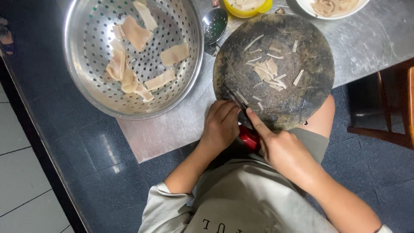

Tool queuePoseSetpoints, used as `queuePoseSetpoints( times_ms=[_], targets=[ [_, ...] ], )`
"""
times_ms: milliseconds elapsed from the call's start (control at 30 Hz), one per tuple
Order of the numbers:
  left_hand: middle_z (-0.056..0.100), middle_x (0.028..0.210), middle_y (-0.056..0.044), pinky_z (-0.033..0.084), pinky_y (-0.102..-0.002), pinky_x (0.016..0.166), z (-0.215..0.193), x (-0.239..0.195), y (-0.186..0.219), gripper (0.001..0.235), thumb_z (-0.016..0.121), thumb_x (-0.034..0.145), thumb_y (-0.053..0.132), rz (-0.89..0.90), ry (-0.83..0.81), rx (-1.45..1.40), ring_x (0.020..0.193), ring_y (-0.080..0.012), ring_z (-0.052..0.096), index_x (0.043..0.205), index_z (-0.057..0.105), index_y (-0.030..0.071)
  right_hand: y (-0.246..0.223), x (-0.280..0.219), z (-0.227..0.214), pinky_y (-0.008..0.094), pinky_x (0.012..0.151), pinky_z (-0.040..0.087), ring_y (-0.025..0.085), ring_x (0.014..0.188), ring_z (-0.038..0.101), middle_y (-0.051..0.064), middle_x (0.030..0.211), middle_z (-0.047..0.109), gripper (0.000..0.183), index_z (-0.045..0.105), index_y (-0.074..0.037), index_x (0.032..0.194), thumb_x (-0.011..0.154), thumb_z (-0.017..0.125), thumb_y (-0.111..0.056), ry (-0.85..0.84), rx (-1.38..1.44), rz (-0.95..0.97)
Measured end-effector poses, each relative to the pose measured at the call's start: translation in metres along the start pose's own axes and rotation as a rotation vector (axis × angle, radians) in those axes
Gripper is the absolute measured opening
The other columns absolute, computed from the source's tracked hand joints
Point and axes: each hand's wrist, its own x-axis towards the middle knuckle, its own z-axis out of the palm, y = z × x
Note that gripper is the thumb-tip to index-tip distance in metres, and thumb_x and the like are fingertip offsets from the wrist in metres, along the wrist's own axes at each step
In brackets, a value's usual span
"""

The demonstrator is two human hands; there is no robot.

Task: Slicing cooked pork skin into thin strips on a wooden cutting board using a knife.

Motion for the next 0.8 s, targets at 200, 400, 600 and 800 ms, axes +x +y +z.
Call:
queuePoseSetpoints(
  times_ms=[200, 400, 600, 800],
  targets=[
    [0.063, 0.084, -0.017, 0.056, -0.043, 0.068, 0.001, 0.01, 0.004, 0.004, 0.069, 0.089, -0.012, 0.058, 0.101, 0.048, 0.076, -0.0373, 0.065, 0.092, 0.07, -0.009, -0.008, 0.005, 0.003, 0.062, 0.069, 0.062, 0.05, 0.08, 0.075, 0.029, 0.084, 0.075, 0.072, 0.032, -0.023, 0.163, 0.094, 0.051, -0.015, 0.156, 0.047, -0.076],
    [0.067, 0.091, -0.012, 0.058, -0.04, 0.077, 0.002, 0.004, 0.0, 0.006, 0.073, 0.09, -0.008, 0.027, 0.146, 0.022, 0.085, -0.0306, 0.067, 0.095, 0.074, -0.005, -0.006, 0.023, 0.007, 0.062, 0.067, 0.061, 0.054, 0.078, 0.073, 0.033, 0.083, 0.074, 0.062, 0.04, -0.024, 0.16, 0.099, 0.047, -0.014, 0.317, 0.13, -0.167],
    [0.068, 0.099, -0.012, 0.06, -0.044, 0.081, 0.017, -0.012, -0.01, 0.013, 0.075, 0.089, -0.006, 0.0, 0.256, -0.011, 0.094, -0.0352, 0.067, 0.101, 0.075, -0.002, 0.015, -0.022, 0.013, 0.06, 0.067, 0.062, 0.05, 0.079, 0.074, 0.03, 0.08, 0.076, 0.059, 0.048, -0.037, 0.155, 0.098, 0.049, -0.022, 0.336, 0.173, -0.056],
    [0.068, 0.102, -0.012, 0.059, -0.047, 0.085, 0.018, -0.014, -0.009, 0.016, 0.076, 0.089, -0.004, -0.009, 0.284, 0.005, 0.098, -0.036, 0.067, 0.104, 0.075, 0.0, 0.005, -0.022, 0.02, 0.059, 0.063, 0.062, 0.049, 0.07, 0.074, 0.027, 0.07, 0.074, 0.062, 0.045, -0.036, 0.157, 0.097, 0.05, -0.021, 0.378, 0.136, -0.118]
  ],
)
